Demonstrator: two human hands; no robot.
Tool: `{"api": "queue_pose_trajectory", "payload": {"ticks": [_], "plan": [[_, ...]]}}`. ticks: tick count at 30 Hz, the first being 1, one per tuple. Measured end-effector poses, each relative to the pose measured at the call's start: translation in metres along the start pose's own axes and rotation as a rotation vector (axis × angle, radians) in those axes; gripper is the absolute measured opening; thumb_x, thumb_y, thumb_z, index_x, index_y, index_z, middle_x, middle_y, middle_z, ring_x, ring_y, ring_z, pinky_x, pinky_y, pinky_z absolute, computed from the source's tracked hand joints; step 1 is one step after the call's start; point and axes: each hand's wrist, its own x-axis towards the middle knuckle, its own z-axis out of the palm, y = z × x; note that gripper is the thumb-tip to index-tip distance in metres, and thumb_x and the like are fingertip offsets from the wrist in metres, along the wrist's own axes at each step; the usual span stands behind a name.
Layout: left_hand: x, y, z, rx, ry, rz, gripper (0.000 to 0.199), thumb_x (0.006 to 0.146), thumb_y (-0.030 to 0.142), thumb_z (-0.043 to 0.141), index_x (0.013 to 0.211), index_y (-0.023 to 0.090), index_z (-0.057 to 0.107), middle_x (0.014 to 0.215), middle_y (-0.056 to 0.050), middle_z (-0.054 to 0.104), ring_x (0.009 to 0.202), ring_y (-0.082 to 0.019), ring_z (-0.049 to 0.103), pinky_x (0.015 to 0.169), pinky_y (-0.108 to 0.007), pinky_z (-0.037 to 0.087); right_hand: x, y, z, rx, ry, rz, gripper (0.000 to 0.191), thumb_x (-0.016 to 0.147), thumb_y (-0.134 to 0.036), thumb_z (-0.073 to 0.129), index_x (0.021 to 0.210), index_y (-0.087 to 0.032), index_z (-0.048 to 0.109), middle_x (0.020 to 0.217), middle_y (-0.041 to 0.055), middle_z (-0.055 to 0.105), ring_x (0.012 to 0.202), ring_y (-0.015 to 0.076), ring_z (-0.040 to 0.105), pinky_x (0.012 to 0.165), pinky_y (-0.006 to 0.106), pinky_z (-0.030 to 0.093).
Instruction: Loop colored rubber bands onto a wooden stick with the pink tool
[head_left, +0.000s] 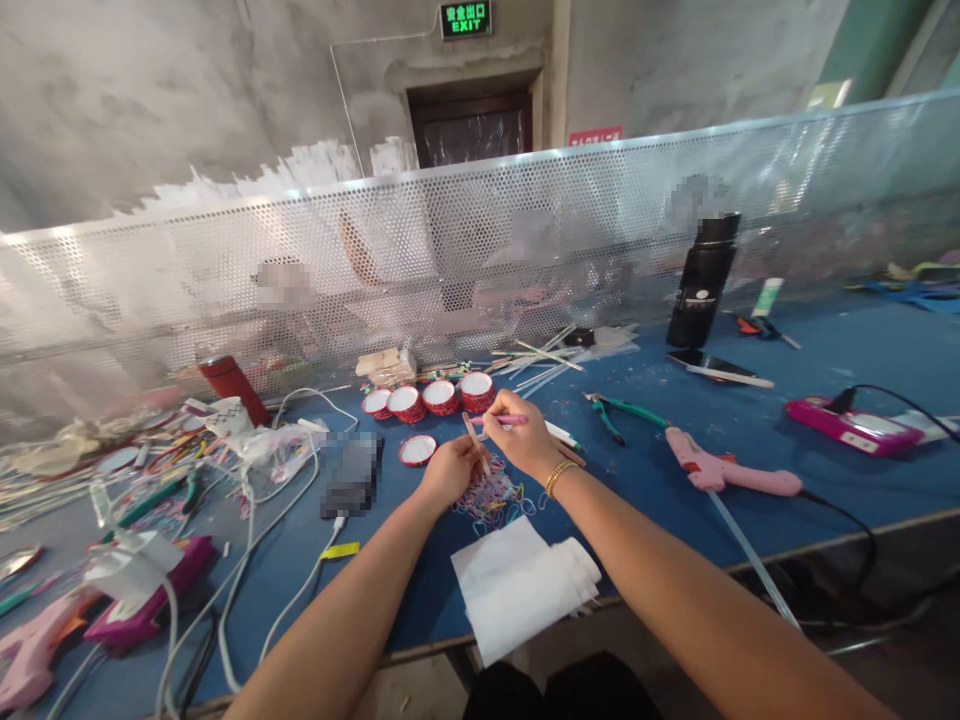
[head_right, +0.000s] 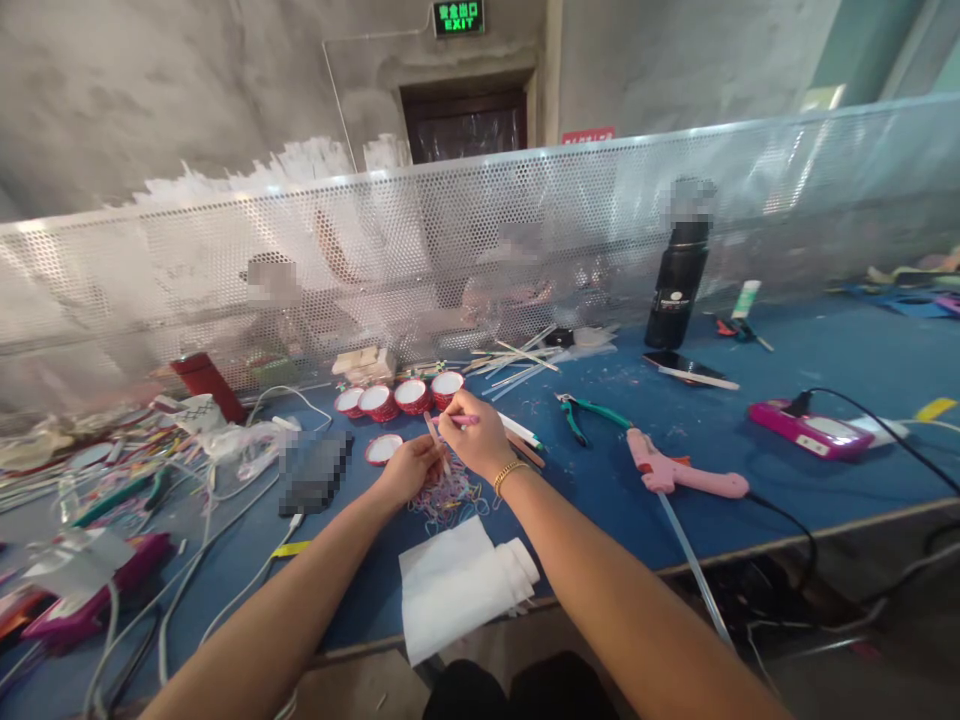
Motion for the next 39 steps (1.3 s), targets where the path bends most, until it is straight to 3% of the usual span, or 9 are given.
{"api": "queue_pose_trajectory", "payload": {"ticks": [39], "plan": [[-0.0004, 0.0019, -0.0009, 0.044, -0.007, -0.001, 0.033, 0.088, 0.047, 0.052, 0.072, 0.018, 0.057, 0.058, 0.001, 0.059, 0.046, -0.011, 0.047, 0.048, -0.024, 0.035, 0.0016, 0.0017, -0.0006, 0.009, 0.007, -0.007, 0.014, 0.081, -0.026, 0.054, 0.068, -0.024, 0.049, 0.066, -0.0015, 0.06, 0.064, 0.0167, 0.056, 0.064, 0.027, 0.041]]}}
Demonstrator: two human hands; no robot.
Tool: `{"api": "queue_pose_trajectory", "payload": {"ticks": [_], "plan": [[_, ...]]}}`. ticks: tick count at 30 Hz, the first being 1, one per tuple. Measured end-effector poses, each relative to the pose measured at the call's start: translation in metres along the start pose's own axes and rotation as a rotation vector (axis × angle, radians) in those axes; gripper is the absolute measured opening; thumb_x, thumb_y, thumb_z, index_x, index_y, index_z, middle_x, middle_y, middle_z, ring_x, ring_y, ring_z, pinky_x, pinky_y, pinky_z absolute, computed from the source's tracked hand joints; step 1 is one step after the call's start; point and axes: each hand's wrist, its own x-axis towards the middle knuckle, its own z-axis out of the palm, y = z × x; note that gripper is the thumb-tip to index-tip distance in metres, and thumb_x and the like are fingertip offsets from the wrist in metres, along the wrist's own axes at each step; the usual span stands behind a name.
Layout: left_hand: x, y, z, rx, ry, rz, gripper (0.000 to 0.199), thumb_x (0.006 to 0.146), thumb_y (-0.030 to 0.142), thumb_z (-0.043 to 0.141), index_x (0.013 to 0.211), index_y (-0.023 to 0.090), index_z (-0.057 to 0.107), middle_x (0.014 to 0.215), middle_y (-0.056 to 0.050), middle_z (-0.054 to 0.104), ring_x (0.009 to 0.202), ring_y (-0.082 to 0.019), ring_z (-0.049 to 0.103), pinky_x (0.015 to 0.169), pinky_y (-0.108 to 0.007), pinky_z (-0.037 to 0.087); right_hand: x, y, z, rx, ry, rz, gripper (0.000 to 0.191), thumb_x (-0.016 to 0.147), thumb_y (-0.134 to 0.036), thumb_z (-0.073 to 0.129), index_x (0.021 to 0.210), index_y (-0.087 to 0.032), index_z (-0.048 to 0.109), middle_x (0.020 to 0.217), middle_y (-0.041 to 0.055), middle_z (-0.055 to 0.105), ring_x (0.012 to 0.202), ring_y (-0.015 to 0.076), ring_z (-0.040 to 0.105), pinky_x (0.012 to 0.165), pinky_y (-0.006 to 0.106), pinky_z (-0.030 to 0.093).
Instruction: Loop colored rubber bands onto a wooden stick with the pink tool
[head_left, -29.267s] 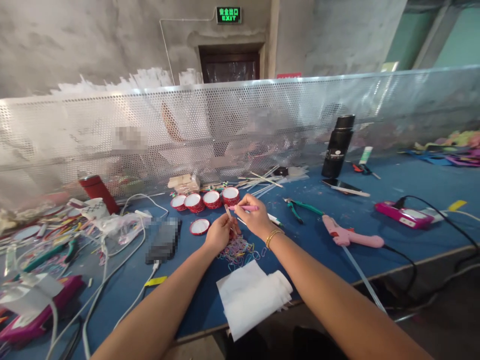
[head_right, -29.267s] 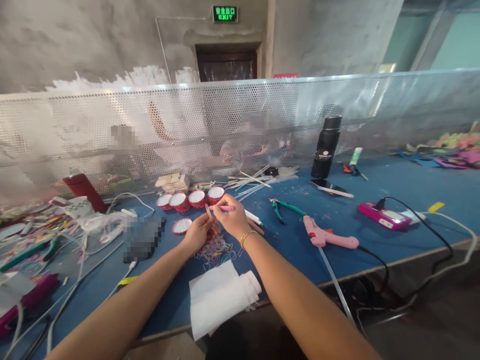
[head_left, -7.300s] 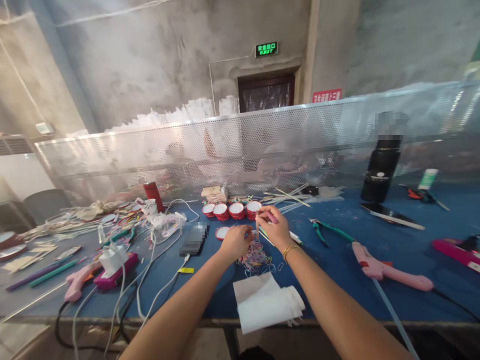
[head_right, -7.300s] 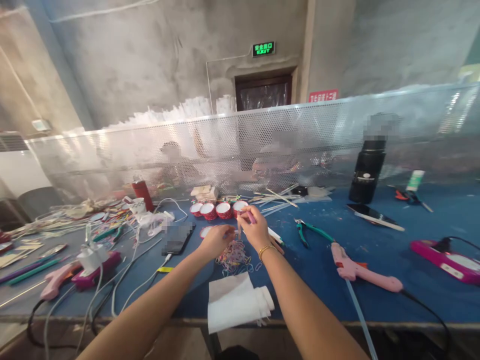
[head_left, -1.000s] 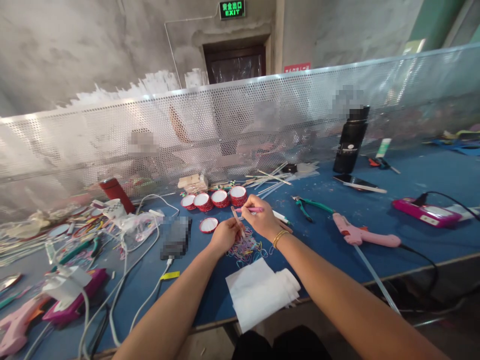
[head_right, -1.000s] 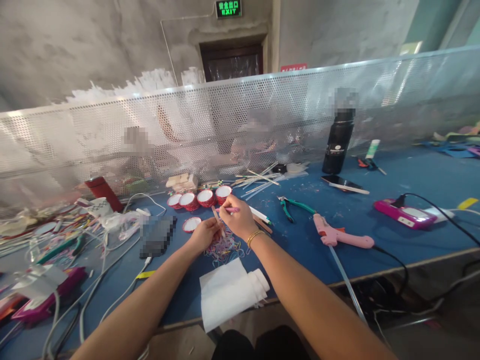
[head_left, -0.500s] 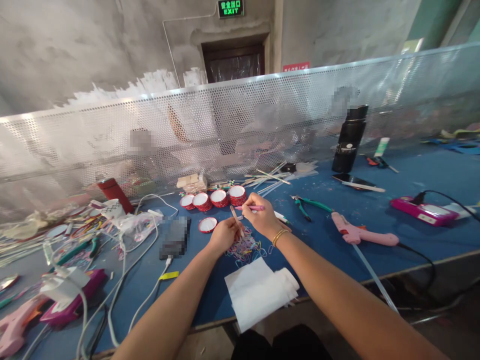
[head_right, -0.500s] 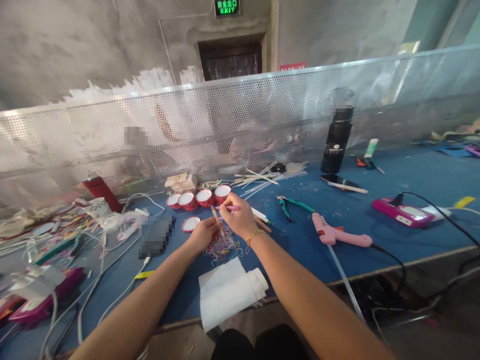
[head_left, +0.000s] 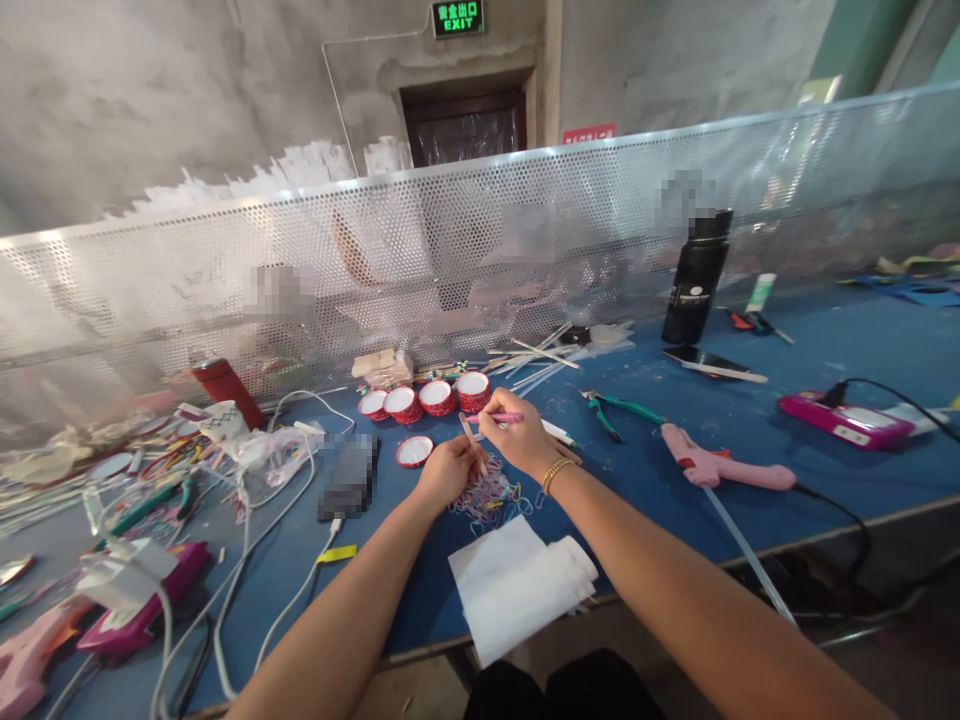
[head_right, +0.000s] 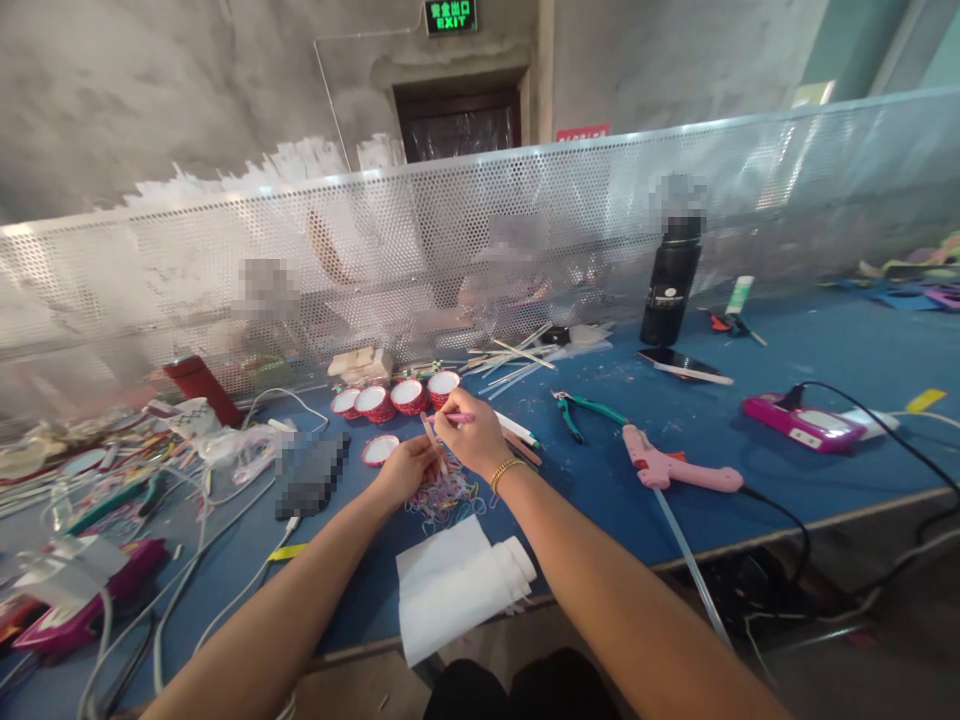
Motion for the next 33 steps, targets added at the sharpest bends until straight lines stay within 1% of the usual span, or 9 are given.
{"api": "queue_pose_trajectory", "payload": {"ticks": [3, 8, 12, 17, 21, 27, 30, 33], "plan": [[-0.0006, 0.0003, 0.0001, 0.005, -0.001, 0.005, 0.035, 0.087, 0.05, 0.053, 0.072, 0.018, 0.057, 0.058, 0.001, 0.058, 0.046, -0.01, 0.046, 0.047, -0.024, 0.034, 0.0001, -0.0015, -0.0008, -0.006, 0.016, 0.031, 0.013, 0.082, -0.027, 0.054, 0.069, -0.024, 0.051, 0.066, -0.0011, 0.061, 0.065, 0.0171, 0.057, 0.065, 0.028, 0.042], [-0.0003, -0.0013, 0.0003, -0.007, 0.003, -0.003, 0.037, 0.086, 0.053, 0.054, 0.072, 0.018, 0.056, 0.059, 0.0, 0.059, 0.046, -0.01, 0.046, 0.047, -0.023, 0.033, 0.0001, -0.0018, -0.0004, -0.007, 0.004, 0.005, 0.014, 0.082, -0.027, 0.054, 0.069, -0.024, 0.05, 0.067, -0.0014, 0.062, 0.065, 0.0168, 0.057, 0.065, 0.027, 0.042], [-0.0002, -0.0012, 0.0004, -0.009, -0.001, -0.005, 0.035, 0.086, 0.05, 0.054, 0.073, 0.018, 0.056, 0.059, 0.0, 0.059, 0.046, -0.01, 0.046, 0.047, -0.023, 0.033, 0.0004, -0.0011, -0.0001, -0.012, 0.024, 0.01, 0.013, 0.082, -0.027, 0.055, 0.07, -0.025, 0.05, 0.067, -0.0012, 0.062, 0.065, 0.0173, 0.058, 0.066, 0.028, 0.043], [-0.0016, 0.0028, 0.0001, -0.001, -0.004, -0.012, 0.034, 0.087, 0.049, 0.053, 0.072, 0.018, 0.056, 0.058, 0.001, 0.058, 0.046, -0.011, 0.047, 0.047, -0.024, 0.033, 0.0008, -0.0009, 0.0001, -0.016, 0.008, -0.002, 0.013, 0.082, -0.026, 0.055, 0.069, -0.024, 0.051, 0.068, -0.001, 0.062, 0.065, 0.0171, 0.057, 0.065, 0.028, 0.042], [-0.0024, 0.0052, 0.0001, 0.006, -0.007, -0.013, 0.033, 0.087, 0.047, 0.053, 0.071, 0.018, 0.057, 0.057, 0.001, 0.058, 0.046, -0.011, 0.047, 0.049, -0.025, 0.034, 0.0007, -0.0014, -0.0003, 0.002, 0.017, 0.023, 0.013, 0.083, -0.028, 0.054, 0.07, -0.024, 0.051, 0.067, -0.0007, 0.063, 0.066, 0.0175, 0.058, 0.065, 0.028, 0.043], [-0.0015, 0.0032, 0.0004, 0.003, -0.004, -0.016, 0.036, 0.087, 0.051, 0.053, 0.071, 0.019, 0.057, 0.058, 0.0, 0.059, 0.046, -0.011, 0.046, 0.048, -0.025, 0.033, 0.0002, -0.0018, 0.0, -0.008, -0.003, 0.011, 0.014, 0.082, -0.027, 0.055, 0.069, -0.024, 0.051, 0.068, -0.0011, 0.062, 0.066, 0.017, 0.058, 0.066, 0.028, 0.043], [-0.001, 0.0016, 0.0003, 0.005, -0.003, -0.009, 0.035, 0.087, 0.05, 0.053, 0.072, 0.018, 0.058, 0.059, 0.0, 0.059, 0.046, -0.011, 0.047, 0.049, -0.025, 0.033, 0.0002, -0.0009, 0.0, 0.006, 0.016, 0.035, 0.012, 0.083, -0.028, 0.055, 0.071, -0.024, 0.052, 0.069, -0.0004, 0.064, 0.068, 0.0179, 0.059, 0.066, 0.028, 0.044], [-0.001, 0.001, 0.0004, 0.003, -0.006, -0.004, 0.034, 0.087, 0.048, 0.053, 0.072, 0.018, 0.057, 0.059, 0.0, 0.059, 0.047, -0.011, 0.048, 0.049, -0.025, 0.035, 0.0002, -0.0003, 0.0003, 0.018, -0.001, 0.026, 0.013, 0.083, -0.028, 0.055, 0.071, -0.024, 0.052, 0.069, -0.0005, 0.064, 0.067, 0.0177, 0.059, 0.066, 0.028, 0.044]]}}
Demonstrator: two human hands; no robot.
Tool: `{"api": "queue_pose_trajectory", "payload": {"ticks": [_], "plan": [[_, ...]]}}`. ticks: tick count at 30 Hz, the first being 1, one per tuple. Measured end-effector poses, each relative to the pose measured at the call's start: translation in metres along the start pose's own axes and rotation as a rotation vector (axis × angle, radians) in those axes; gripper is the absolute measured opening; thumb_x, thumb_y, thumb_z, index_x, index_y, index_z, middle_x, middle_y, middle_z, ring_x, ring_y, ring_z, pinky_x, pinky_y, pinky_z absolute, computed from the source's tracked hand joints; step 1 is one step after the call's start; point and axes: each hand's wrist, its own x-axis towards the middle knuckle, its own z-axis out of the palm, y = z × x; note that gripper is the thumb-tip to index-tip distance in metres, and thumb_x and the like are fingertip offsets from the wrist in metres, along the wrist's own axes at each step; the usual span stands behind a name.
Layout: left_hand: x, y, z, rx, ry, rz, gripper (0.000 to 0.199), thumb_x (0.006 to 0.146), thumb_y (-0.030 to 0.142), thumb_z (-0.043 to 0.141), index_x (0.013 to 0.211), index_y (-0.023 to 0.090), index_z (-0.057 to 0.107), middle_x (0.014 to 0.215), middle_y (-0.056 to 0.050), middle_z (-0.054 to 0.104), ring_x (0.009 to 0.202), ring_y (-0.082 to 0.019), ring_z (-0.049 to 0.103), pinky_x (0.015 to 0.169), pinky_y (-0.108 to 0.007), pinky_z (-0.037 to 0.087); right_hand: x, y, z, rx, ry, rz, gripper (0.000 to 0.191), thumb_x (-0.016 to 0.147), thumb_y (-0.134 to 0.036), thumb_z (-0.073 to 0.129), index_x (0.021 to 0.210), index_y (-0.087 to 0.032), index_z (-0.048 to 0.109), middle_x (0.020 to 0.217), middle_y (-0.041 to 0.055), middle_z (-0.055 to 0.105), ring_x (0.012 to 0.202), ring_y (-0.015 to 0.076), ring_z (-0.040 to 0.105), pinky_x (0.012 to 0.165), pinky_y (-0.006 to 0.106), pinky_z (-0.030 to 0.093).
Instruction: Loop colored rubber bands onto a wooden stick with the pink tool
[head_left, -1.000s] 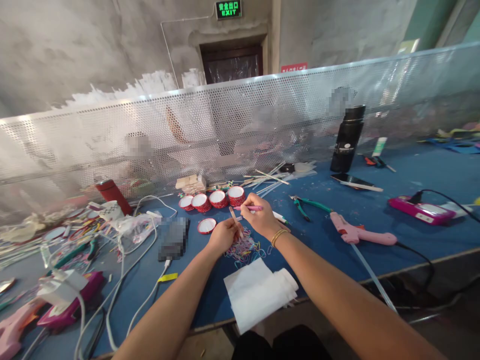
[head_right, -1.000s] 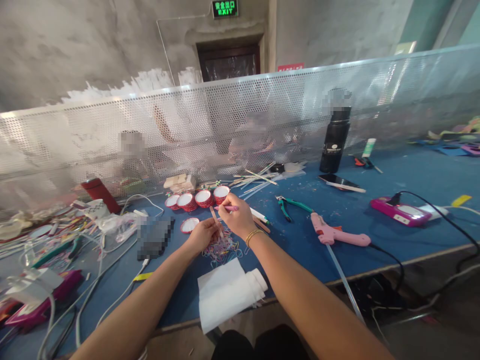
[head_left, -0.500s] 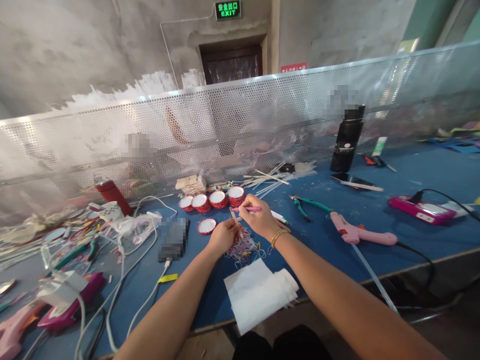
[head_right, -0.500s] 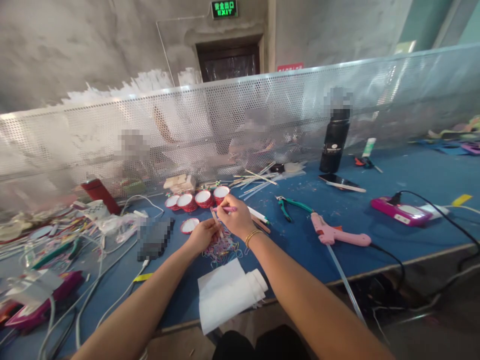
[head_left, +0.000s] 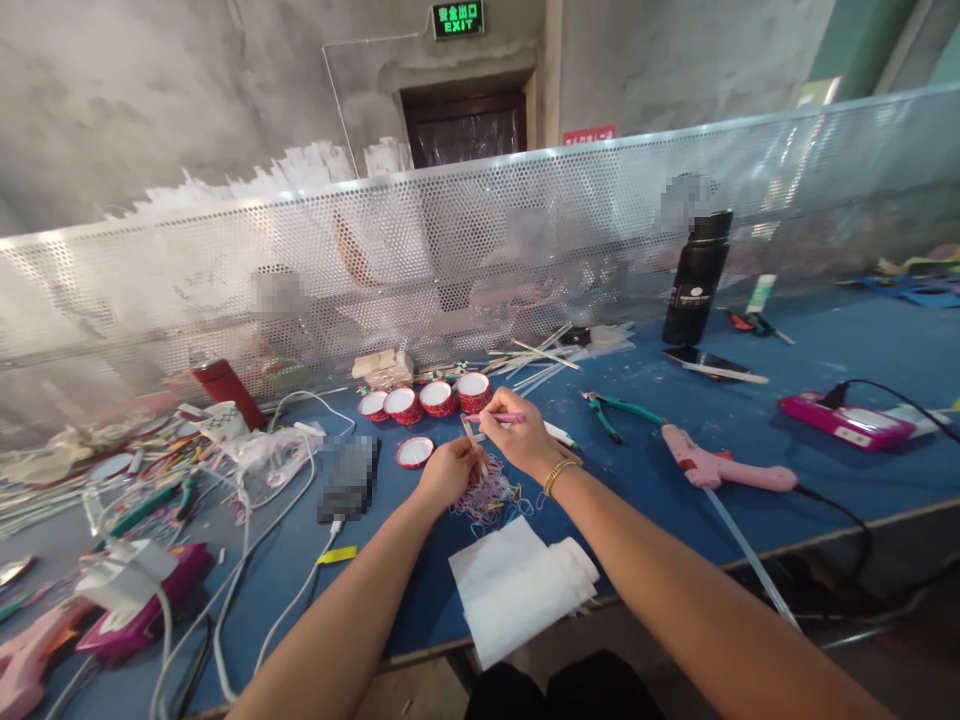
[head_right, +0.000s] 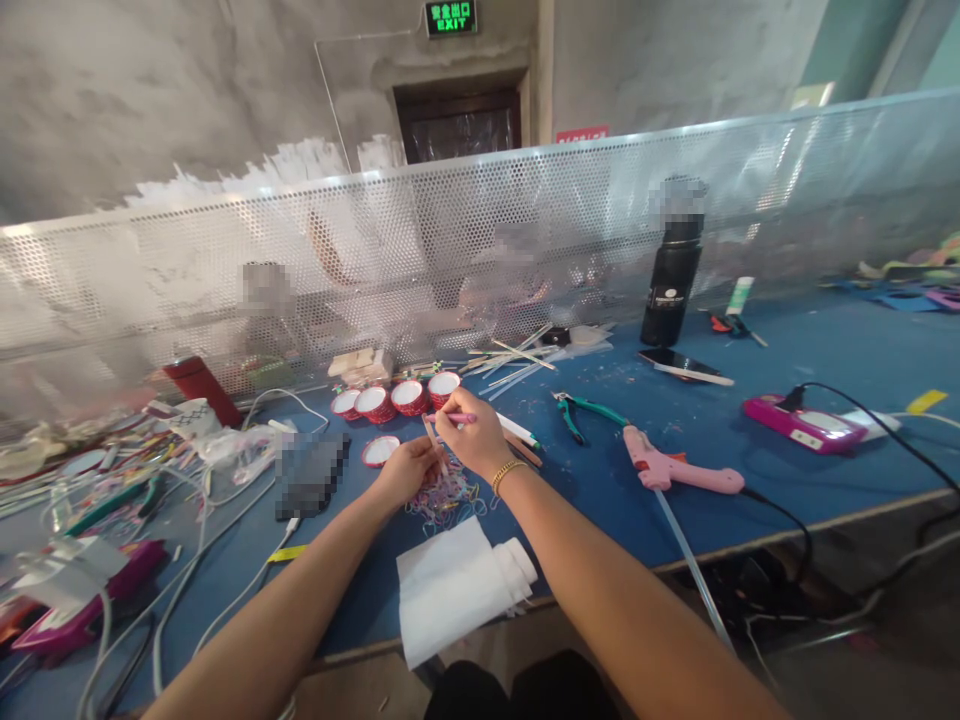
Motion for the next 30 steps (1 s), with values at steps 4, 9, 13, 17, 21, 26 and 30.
{"api": "queue_pose_trajectory", "payload": {"ticks": [4, 9, 13, 17, 21, 26, 30], "plan": [[-0.0002, 0.0006, 0.0008, -0.018, 0.005, -0.017, 0.033, 0.087, 0.047, 0.054, 0.072, 0.018, 0.057, 0.058, 0.0, 0.059, 0.047, -0.011, 0.048, 0.049, -0.025, 0.035, 0.0003, 0.0006, 0.0001, -0.018, 0.006, 0.003, 0.013, 0.082, -0.028, 0.055, 0.07, -0.024, 0.051, 0.068, -0.0006, 0.065, 0.067, 0.0178, 0.06, 0.066, 0.028, 0.044], [-0.0007, 0.0016, 0.001, -0.028, -0.002, -0.013, 0.033, 0.087, 0.047, 0.054, 0.071, 0.018, 0.057, 0.055, 0.001, 0.057, 0.045, -0.011, 0.046, 0.047, -0.024, 0.033, 0.0002, 0.0004, 0.0003, 0.004, -0.002, -0.002, 0.013, 0.084, -0.029, 0.054, 0.072, -0.025, 0.052, 0.069, -0.0001, 0.065, 0.068, 0.0181, 0.061, 0.067, 0.028, 0.045], [-0.002, 0.0042, 0.0003, 0.009, 0.004, -0.01, 0.033, 0.088, 0.046, 0.053, 0.071, 0.018, 0.057, 0.056, 0.001, 0.058, 0.046, -0.011, 0.047, 0.049, -0.024, 0.035, 0.0004, 0.001, 0.0006, -0.023, 0.011, -0.009, 0.013, 0.083, -0.028, 0.054, 0.071, -0.025, 0.051, 0.069, 0.0002, 0.065, 0.068, 0.0182, 0.061, 0.067, 0.028, 0.045], [-0.0027, 0.0056, 0.0001, 0.034, 0.003, -0.018, 0.033, 0.087, 0.047, 0.053, 0.072, 0.018, 0.058, 0.059, 0.001, 0.059, 0.047, -0.011, 0.048, 0.049, -0.024, 0.035, 0.0005, 0.0015, 0.0007, 0.001, 0.018, 0.005, 0.014, 0.084, -0.03, 0.055, 0.072, -0.025, 0.051, 0.069, 0.0006, 0.067, 0.07, 0.0191, 0.063, 0.068, 0.028, 0.047], [-0.0018, 0.0038, -0.0001, 0.031, 0.004, -0.021, 0.032, 0.088, 0.046, 0.052, 0.071, 0.019, 0.057, 0.059, 0.0, 0.059, 0.048, -0.011, 0.049, 0.05, -0.024, 0.036, 0.0008, 0.0015, 0.0006, -0.007, 0.013, 0.006, 0.014, 0.084, -0.03, 0.055, 0.072, -0.025, 0.051, 0.069, 0.0003, 0.067, 0.07, 0.019, 0.064, 0.068, 0.029, 0.047], [-0.0009, 0.0017, -0.0003, 0.019, 0.002, -0.003, 0.03, 0.088, 0.043, 0.053, 0.071, 0.019, 0.058, 0.059, 0.0, 0.059, 0.047, -0.011, 0.048, 0.048, -0.024, 0.034, 0.0009, 0.0012, 0.0009, 0.02, 0.031, 0.014, 0.015, 0.085, -0.031, 0.055, 0.072, -0.025, 0.05, 0.069, 0.0008, 0.067, 0.07, 0.0194, 0.064, 0.068, 0.029, 0.047], [-0.0015, 0.0024, 0.0001, -0.001, 0.005, -0.004, 0.03, 0.088, 0.043, 0.053, 0.072, 0.019, 0.058, 0.058, 0.0, 0.059, 0.046, -0.012, 0.048, 0.048, -0.024, 0.035, 0.0003, 0.0018, 0.0017, 0.014, -0.004, 0.011, 0.015, 0.085, -0.031, 0.055, 0.072, -0.025, 0.05, 0.069, 0.0006, 0.067, 0.07, 0.0191, 0.065, 0.067, 0.028, 0.047]]}}
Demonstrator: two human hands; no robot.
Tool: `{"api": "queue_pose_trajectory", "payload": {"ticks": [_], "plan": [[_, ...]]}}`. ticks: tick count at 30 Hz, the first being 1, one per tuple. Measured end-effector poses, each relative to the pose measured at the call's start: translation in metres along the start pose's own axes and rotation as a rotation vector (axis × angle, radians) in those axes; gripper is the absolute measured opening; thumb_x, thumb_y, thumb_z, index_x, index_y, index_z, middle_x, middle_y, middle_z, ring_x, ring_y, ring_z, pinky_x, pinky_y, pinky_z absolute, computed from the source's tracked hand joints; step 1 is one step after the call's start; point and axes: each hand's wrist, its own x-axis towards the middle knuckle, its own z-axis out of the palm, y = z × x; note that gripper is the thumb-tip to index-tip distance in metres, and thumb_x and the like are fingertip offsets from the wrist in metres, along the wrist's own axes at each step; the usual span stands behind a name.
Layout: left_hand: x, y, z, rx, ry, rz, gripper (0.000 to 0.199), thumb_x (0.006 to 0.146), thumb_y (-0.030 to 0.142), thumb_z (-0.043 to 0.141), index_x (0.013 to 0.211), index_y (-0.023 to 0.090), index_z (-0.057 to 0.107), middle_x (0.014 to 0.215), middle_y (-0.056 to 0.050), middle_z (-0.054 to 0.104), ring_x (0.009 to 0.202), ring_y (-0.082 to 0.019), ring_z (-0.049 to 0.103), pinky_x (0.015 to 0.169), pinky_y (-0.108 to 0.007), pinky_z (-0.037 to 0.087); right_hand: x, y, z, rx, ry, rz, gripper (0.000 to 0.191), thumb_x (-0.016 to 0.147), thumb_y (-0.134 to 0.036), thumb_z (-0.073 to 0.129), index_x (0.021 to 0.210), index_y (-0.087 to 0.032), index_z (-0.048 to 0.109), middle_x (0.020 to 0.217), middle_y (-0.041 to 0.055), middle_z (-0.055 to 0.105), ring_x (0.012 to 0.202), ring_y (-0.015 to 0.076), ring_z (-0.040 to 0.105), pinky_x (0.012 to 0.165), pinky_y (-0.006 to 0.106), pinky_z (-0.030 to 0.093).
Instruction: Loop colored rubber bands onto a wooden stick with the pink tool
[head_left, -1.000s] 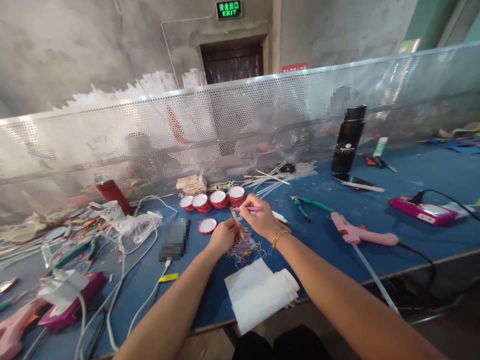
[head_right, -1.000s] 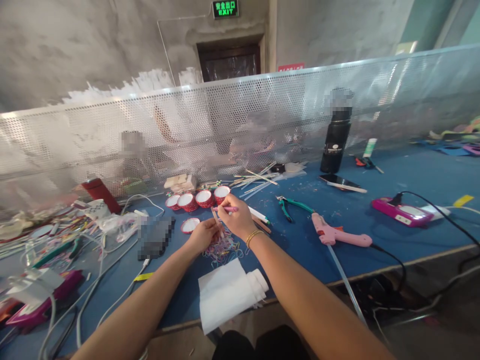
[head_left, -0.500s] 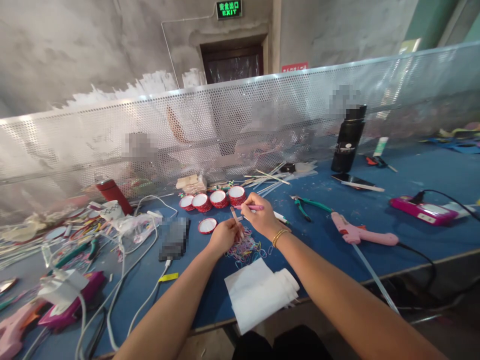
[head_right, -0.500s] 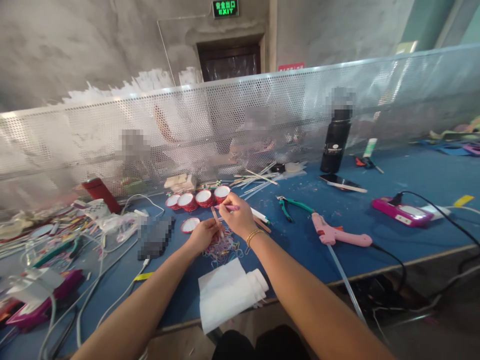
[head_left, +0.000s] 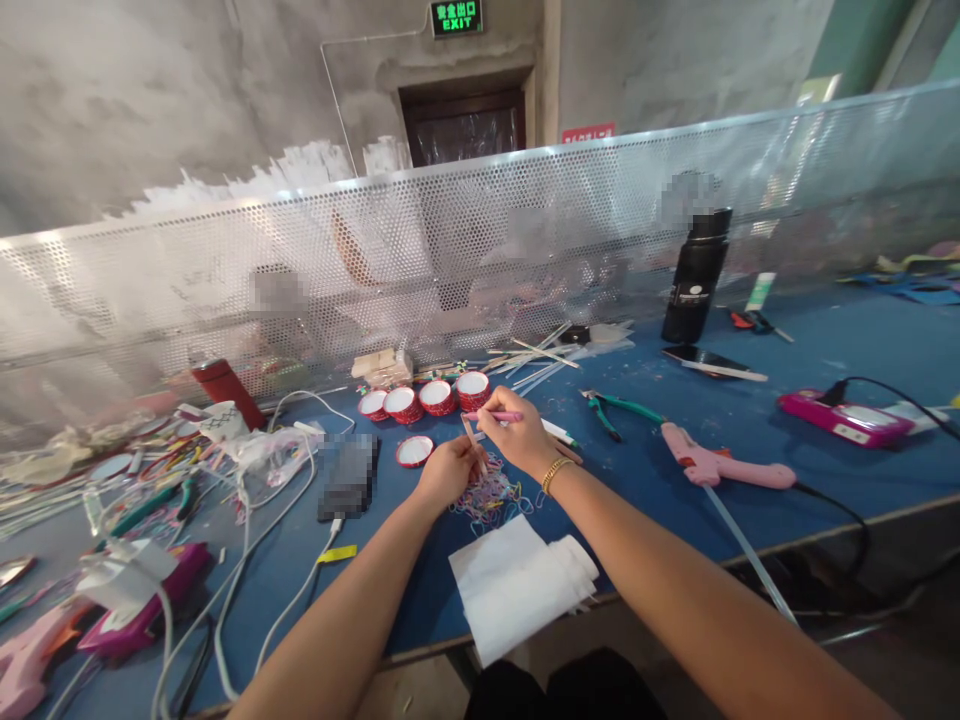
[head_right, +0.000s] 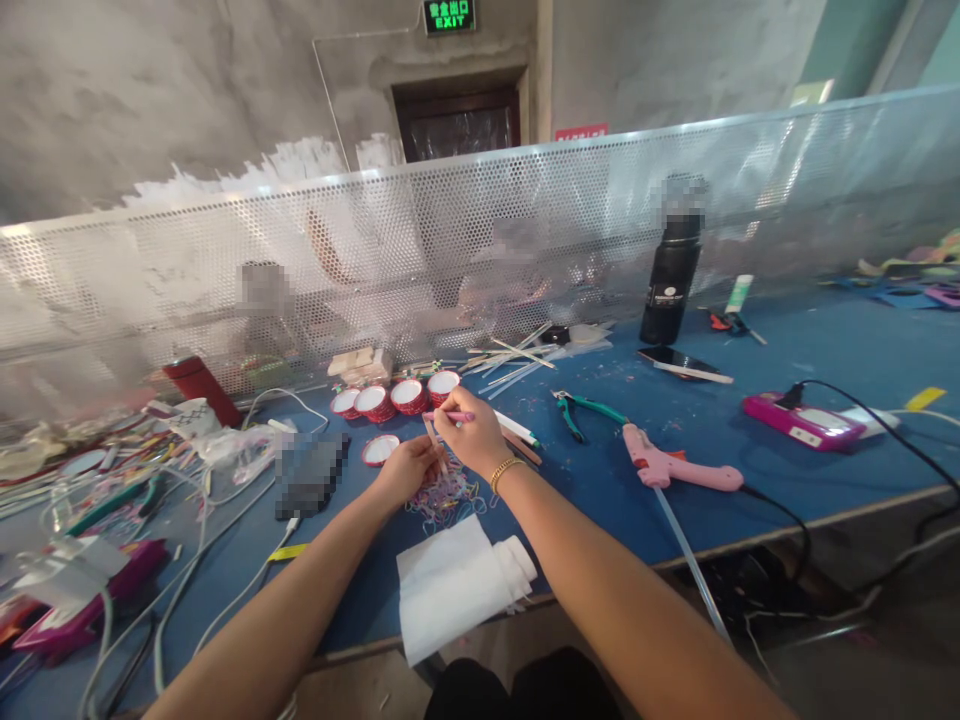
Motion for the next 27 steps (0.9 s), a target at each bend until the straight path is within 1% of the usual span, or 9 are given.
{"api": "queue_pose_trajectory", "payload": {"ticks": [5, 9, 13, 18, 23, 27], "plan": [[-0.0017, 0.0045, 0.0004, 0.035, 0.001, -0.002, 0.028, 0.089, 0.038, 0.051, 0.07, 0.019, 0.057, 0.057, 0.0, 0.058, 0.046, -0.012, 0.048, 0.048, -0.024, 0.034, 0.0001, 0.0001, -0.0003, -0.006, 0.025, 0.01, 0.016, 0.085, -0.031, 0.054, 0.072, -0.025, 0.049, 0.068, 0.0004, 0.066, 0.07, 0.0192, 0.065, 0.067, 0.028, 0.047], [-0.0024, 0.006, 0.0003, 0.037, 0.001, 0.001, 0.028, 0.089, 0.038, 0.049, 0.071, 0.019, 0.057, 0.058, 0.001, 0.058, 0.046, -0.011, 0.049, 0.048, -0.024, 0.035, 0.0, -0.0013, -0.0003, 0.002, 0.006, -0.004, 0.016, 0.085, -0.03, 0.055, 0.072, -0.025, 0.049, 0.069, 0.0004, 0.067, 0.07, 0.0188, 0.065, 0.067, 0.028, 0.047], [-0.0021, 0.0039, -0.0005, 0.086, 0.001, 0.002, 0.028, 0.089, 0.039, 0.048, 0.072, 0.019, 0.057, 0.058, 0.001, 0.058, 0.047, -0.011, 0.049, 0.048, -0.023, 0.035, 0.0001, -0.0011, -0.0007, -0.002, 0.035, 0.008, 0.016, 0.086, -0.031, 0.054, 0.072, -0.025, 0.05, 0.068, 0.0005, 0.067, 0.07, 0.019, 0.065, 0.067, 0.028, 0.047], [-0.001, 0.0014, -0.0007, 0.072, -0.005, 0.007, 0.028, 0.09, 0.039, 0.047, 0.073, 0.019, 0.057, 0.058, 0.001, 0.058, 0.047, -0.012, 0.05, 0.049, -0.024, 0.037, 0.0003, -0.0005, -0.0004, 0.0, 0.007, -0.01, 0.015, 0.086, -0.03, 0.055, 0.072, -0.025, 0.05, 0.069, 0.0006, 0.068, 0.07, 0.0193, 0.065, 0.067, 0.028, 0.048], [-0.0018, 0.0023, -0.0004, 0.081, -0.001, 0.013, 0.028, 0.09, 0.038, 0.047, 0.073, 0.019, 0.058, 0.058, 0.0, 0.059, 0.047, -0.012, 0.049, 0.048, -0.024, 0.036, -0.0001, -0.0013, -0.0008, 0.001, 0.032, 0.008, 0.016, 0.086, -0.031, 0.054, 0.072, -0.025, 0.05, 0.068, 0.0005, 0.067, 0.069, 0.0193, 0.065, 0.067, 0.028, 0.047], [-0.003, 0.0034, -0.0001, 0.07, 0.002, 0.013, 0.028, 0.09, 0.039, 0.049, 0.073, 0.019, 0.058, 0.058, 0.0, 0.059, 0.048, -0.012, 0.05, 0.049, -0.024, 0.036, -0.0007, -0.0021, -0.0008, 0.006, -0.003, -0.009, 0.015, 0.086, -0.03, 0.055, 0.073, -0.025, 0.051, 0.07, 0.0, 0.067, 0.07, 0.0188, 0.065, 0.068, 0.028, 0.047]]}}
